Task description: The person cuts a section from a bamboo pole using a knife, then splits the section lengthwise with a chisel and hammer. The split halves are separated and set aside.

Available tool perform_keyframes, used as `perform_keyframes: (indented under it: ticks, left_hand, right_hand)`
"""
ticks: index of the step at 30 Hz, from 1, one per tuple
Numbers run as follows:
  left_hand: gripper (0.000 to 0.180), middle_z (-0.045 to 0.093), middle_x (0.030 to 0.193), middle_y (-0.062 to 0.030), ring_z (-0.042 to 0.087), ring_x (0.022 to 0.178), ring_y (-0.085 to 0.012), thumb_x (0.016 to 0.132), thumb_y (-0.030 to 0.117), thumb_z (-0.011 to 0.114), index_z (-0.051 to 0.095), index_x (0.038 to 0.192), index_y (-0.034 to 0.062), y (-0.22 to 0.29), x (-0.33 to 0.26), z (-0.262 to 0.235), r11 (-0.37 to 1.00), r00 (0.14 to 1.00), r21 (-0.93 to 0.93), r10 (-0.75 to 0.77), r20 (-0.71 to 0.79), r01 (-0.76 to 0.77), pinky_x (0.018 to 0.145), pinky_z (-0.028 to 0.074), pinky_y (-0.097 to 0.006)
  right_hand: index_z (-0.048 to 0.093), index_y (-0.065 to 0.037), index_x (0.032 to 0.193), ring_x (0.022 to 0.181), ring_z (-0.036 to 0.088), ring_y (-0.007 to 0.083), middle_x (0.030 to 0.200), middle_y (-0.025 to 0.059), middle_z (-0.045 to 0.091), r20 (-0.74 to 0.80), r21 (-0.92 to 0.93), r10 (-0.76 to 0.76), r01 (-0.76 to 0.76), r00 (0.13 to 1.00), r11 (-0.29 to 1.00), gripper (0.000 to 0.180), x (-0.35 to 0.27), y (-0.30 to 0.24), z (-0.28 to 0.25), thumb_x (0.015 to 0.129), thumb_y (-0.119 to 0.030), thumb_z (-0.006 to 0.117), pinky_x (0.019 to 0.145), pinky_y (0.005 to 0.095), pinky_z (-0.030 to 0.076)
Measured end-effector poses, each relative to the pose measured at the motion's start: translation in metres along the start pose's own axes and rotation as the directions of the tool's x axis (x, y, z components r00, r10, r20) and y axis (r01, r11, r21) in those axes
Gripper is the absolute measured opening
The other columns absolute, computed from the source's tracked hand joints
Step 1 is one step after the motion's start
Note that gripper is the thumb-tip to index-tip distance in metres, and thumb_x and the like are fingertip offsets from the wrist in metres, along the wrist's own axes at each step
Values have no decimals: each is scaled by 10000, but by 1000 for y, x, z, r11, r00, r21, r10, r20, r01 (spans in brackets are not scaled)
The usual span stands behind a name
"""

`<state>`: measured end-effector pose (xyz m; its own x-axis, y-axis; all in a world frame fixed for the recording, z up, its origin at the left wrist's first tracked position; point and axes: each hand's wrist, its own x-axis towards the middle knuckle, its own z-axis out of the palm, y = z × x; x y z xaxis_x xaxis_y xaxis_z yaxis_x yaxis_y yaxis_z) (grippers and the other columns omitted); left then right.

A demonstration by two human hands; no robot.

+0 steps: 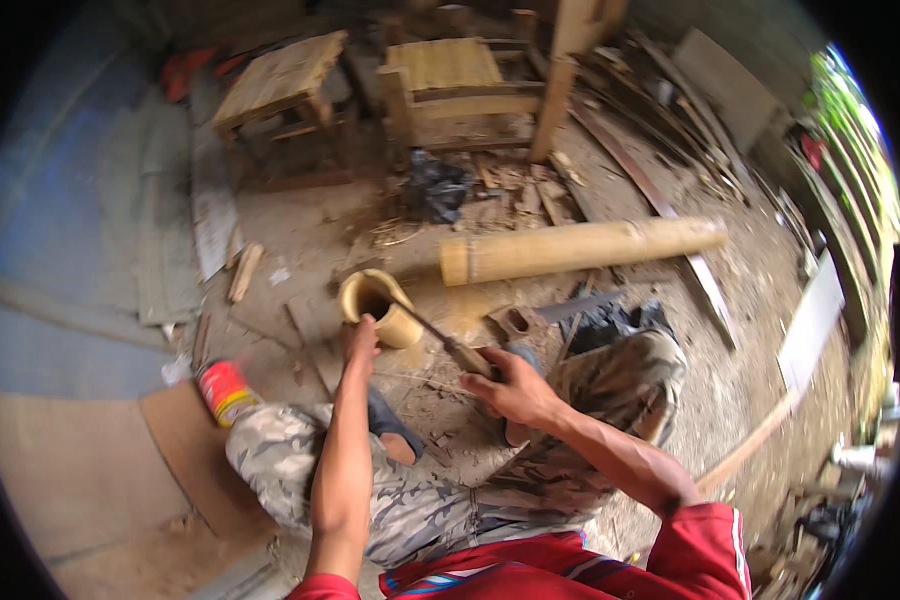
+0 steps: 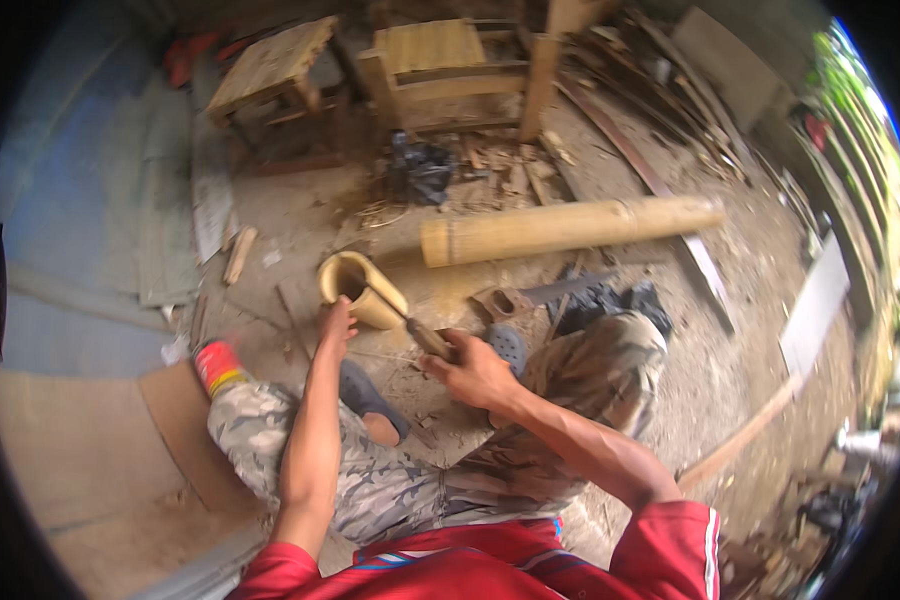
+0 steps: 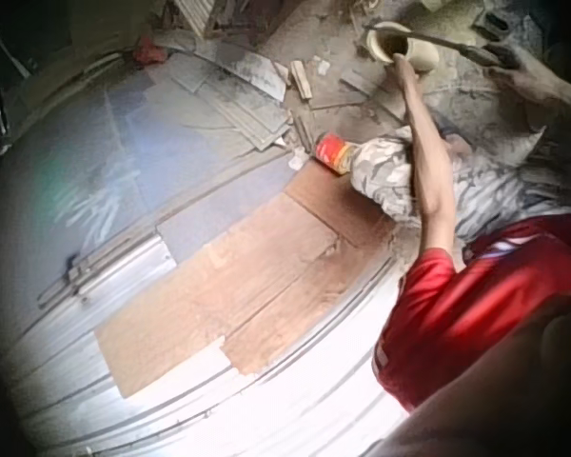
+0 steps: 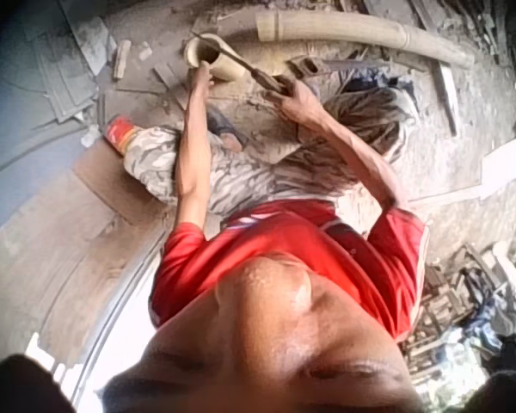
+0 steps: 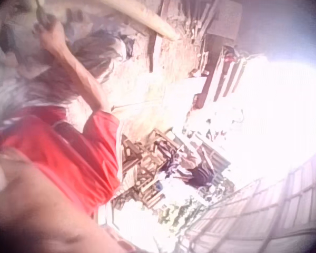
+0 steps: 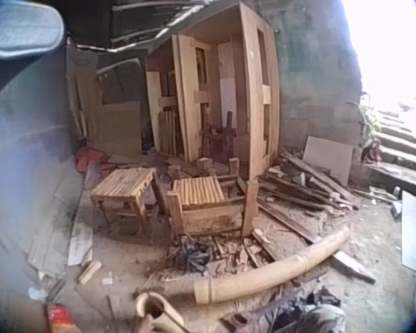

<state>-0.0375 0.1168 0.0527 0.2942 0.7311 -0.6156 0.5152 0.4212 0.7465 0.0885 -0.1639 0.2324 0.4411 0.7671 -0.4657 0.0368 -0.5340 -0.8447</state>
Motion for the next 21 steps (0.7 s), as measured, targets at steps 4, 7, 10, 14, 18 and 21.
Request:
perform_keyframes:
  ticks: [4,7,10,14,18,21]
  left_hand:
    - [766,402,1557,-149,424,1381,-312,953,539,456,369,1531,44,-30,58,-29,984,988,112,148,-52,-142,1078,389,-455]
    - [564,615,1305,-246,603,1183,-340,866,244,536,545,1318,-93,-4,22,5,983,972,10,183,-150,-184,996,458,-416]
    - [561,613,1307,-240,597,1190,-336,866,243,529,547,1318,-89,5,13,-2,982,979,39,187,-82,-184,1004,450,-409]
    - [521,646,1138,-115,632,966,-235,842,311,575,592,1283,34,-3,27,-9,981,974,8,194,-114,-194,833,517,-400]
    - [504,636,1240,-169,643,1119,-308,866,199,582,554,1333,11,-14,38,-8,978,978,44,204,-45,-202,921,562,-457]
    - [540,666,1145,-327,647,1108,-449,852,297,599,591,1221,-96,-13,26,7,956,946,42,294,-134,-291,953,493,-471]
  right_hand:
    - [585,-24,1052,567,563,126,728,33,579,177,406,41,-111,983,907,251,-7,-34,22,975,-262,616,549,307,465]
    - [526,-21,1141,648,592,133,794,41,599,161,594,-7,-91,987,799,288,-7,-10,42,968,-220,642,582,305,482]
    - [468,-20,1244,638,586,137,814,50,604,189,692,-8,-128,982,711,413,-5,0,62,938,-198,681,564,305,477]
    - [415,-5,1308,590,568,144,822,62,603,177,548,31,-124,984,827,542,15,26,85,903,-182,727,506,311,454]
    - [462,-27,1284,558,520,114,819,56,580,7,374,92,-88,996,923,528,13,24,94,899,-252,745,480,302,429]
    - [512,-47,1295,805,593,167,960,100,643,-124,211,11,15,992,977,533,20,54,102,907,-339,733,733,332,505]
